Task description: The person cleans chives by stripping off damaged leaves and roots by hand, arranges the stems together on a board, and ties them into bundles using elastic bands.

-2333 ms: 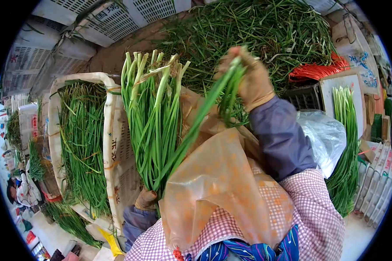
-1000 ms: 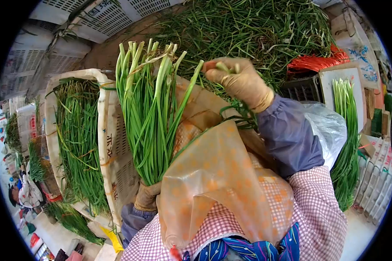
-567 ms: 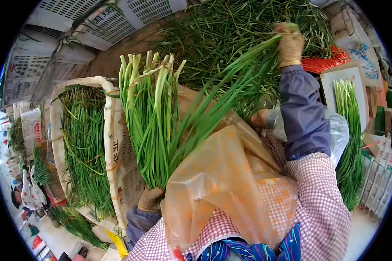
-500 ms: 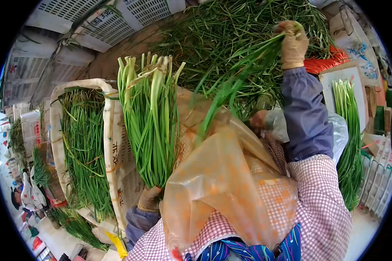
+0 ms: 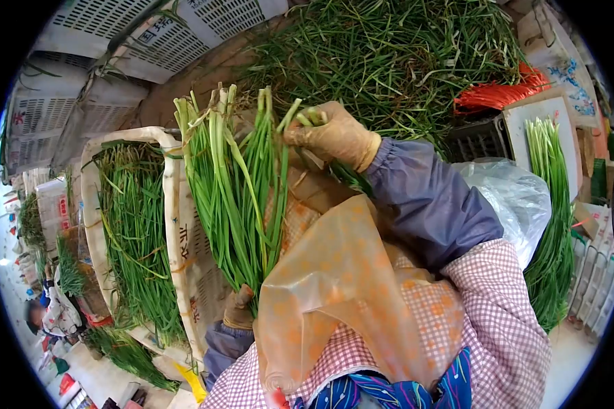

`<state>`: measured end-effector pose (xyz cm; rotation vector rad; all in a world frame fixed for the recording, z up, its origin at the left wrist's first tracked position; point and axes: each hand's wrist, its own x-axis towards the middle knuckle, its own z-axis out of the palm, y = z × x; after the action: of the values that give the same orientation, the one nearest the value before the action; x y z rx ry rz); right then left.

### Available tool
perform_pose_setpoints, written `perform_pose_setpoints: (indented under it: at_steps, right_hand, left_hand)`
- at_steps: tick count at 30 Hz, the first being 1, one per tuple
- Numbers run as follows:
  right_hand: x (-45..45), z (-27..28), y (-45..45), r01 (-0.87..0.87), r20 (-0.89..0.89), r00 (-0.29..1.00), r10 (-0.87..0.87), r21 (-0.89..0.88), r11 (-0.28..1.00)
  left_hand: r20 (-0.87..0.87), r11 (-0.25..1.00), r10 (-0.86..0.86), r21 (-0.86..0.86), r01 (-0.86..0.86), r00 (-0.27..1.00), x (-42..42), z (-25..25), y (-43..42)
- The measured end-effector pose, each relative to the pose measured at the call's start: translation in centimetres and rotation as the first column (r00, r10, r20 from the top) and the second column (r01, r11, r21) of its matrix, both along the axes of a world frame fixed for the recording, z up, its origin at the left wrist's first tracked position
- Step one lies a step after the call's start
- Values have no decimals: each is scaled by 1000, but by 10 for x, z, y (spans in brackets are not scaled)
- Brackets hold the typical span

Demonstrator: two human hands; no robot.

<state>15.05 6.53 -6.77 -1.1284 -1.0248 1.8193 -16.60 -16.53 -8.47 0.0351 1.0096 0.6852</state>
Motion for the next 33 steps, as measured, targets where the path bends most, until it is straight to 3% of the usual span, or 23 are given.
perform_pose_setpoints:
  at_steps: [2,4,6,8,10,12,13,14,18,22,23,24,25,26,27,28,29,30,31,32,33]
  right_hand:
    - [17,-1,1,-53,35,998,52,55,997]
    - [30,1,5,-35,218,976,2,148,988]
    - [45,-59,25,212,33,967,-252,439,873]
    - [72,-58,43,341,319,813,-487,418,842]
    - [71,-47,41,350,297,816,-497,431,832]
    - [63,-19,25,212,271,940,-210,20,977]
    - [60,-15,22,202,266,941,-209,53,978]
    - [49,-10,9,70,-163,984,-78,-51,996]
    - [15,-9,-1,90,-264,958,-114,-102,991]
    - [20,1,-3,170,-159,971,-177,-56,984]
    - [37,0,2,258,-16,966,-257,34,966]
    - [51,-5,8,330,-25,944,-330,0,944]
    - [52,-8,9,344,-36,939,-342,37,938]
    - [89,-10,20,442,-66,896,-439,49,896]
    - [109,-8,27,531,145,820,-554,172,830]
    - [111,-13,32,551,277,764,-583,189,813]
    - [162,-20,51,670,335,448,-829,488,560]
    - [195,-32,57,667,172,400,-900,620,414]
    - [199,-31,57,601,250,366,-896,672,433]
    - [215,-18,58,620,127,405,-905,690,374]
    - [217,-18,58,607,155,463,-873,663,439]
  left_hand:
    - [33,999,9,-41,-7,999,-2,-6,0]
    - [53,999,-8,-45,10,999,-8,-15,-1]
    - [65,999,-22,-47,25,998,-8,-15,-1]
    - [75,999,-35,-21,37,997,-2,-9,5]
    - [109,1000,-22,3,22,994,1,-6,8]
    - [148,1000,-15,23,12,989,2,-7,8]
    - [134,1000,-3,-7,4,991,-5,-8,5]
    - [124,999,9,-39,-4,992,-8,-12,2]
    - [116,998,-6,-59,13,993,-15,-16,-1]
    - [147,1000,17,-25,-13,989,-13,-16,0]
    - [173,999,23,-30,-18,985,-12,-18,-1]
    - [198,999,30,-37,-23,980,-11,-19,-2]
    - [72,999,-16,-30,18,997,-6,-9,1]
    - [19,999,-37,-23,37,999,-6,-15,-2]
    - [-34,998,-58,-19,58,998,-6,-20,-5]
    - [-82,995,-82,53,86,993,-20,-43,-19]
    - [-102,991,-86,96,96,991,-20,-47,-20]
    - [-122,985,-89,138,106,988,-20,-51,-21]
    - [-115,989,-80,114,93,990,-12,-37,-14]
    - [-111,992,-63,105,75,992,-3,-25,-8]
    - [-107,994,-45,96,56,993,6,-13,-2]
